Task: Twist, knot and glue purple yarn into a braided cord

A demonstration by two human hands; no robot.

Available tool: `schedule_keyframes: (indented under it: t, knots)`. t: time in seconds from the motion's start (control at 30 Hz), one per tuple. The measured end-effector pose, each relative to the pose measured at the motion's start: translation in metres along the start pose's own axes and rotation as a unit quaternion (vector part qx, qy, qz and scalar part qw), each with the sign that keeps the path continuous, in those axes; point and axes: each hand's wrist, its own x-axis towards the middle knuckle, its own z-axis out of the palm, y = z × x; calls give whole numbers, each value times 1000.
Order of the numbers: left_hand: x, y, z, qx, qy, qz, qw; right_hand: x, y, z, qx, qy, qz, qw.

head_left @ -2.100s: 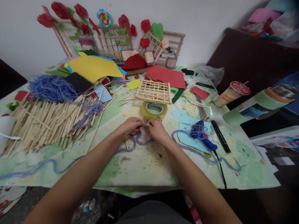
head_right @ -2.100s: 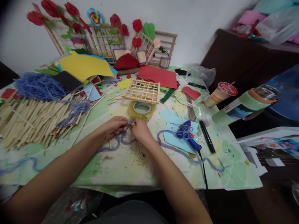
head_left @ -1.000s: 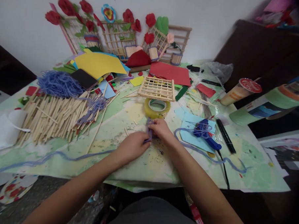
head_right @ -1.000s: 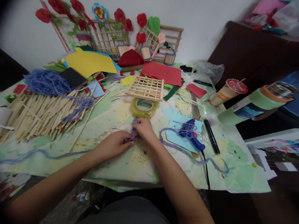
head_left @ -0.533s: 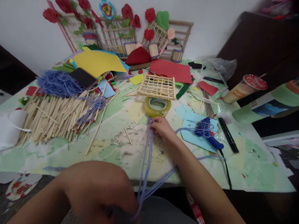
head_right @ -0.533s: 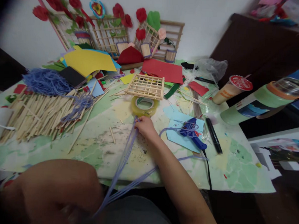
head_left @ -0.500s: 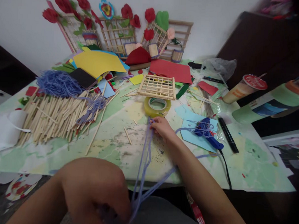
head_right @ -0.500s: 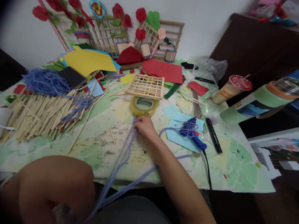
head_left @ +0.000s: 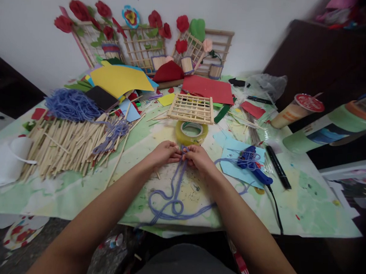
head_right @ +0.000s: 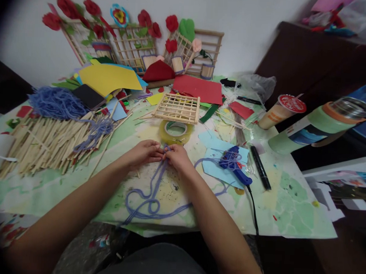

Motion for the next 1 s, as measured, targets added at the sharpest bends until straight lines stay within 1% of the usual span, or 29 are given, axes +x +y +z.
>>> schedule_keyframes:
  t: [0.07,0.17,0.27,0.33,0.43,0.5,0.6,0.63,0.7,0.77,0.83,0.9,1.0]
  knots:
    - [-1,-2,3,-46,-22,-21,998,-1,0,0,13,-7,0,1000]
    - [-1,-3,3,-71,-42,-34,996,-1,1,-1,25,-18,-3,1000]
    - [3,-6,1,-65,-63,-3,996,1,3,-2,19,-19,-20,999]
    - [7,-9,1,-53,-73,11,996,3,4,-4,-14,-10,-49,999]
    - [10,-11,2,-34,-58,-25,997,5,7,-8,-114,-4,-115,987]
    - [10,-11,3,-28,-48,-45,997,4,9,-9,-218,10,-167,962]
    - [9,-10,4,-25,-40,-41,998,-1,10,-8,-368,60,-214,903]
    - [9,-10,4,-22,-38,-38,998,-3,10,-7,-399,68,-221,887]
    - [9,-11,6,-8,-32,-27,999,-7,10,-4,-439,66,-228,867]
    - [10,-12,7,11,-16,-13,1000,-11,8,-1,-469,58,-235,849]
    - [11,-14,8,22,3,-6,1000,-14,5,1,-487,57,-236,839]
    - [11,-15,8,28,10,-7,1000,-17,1,0,-478,58,-230,846]
    - [11,-16,6,34,-1,10,999,-19,-4,-4,-404,58,-217,887]
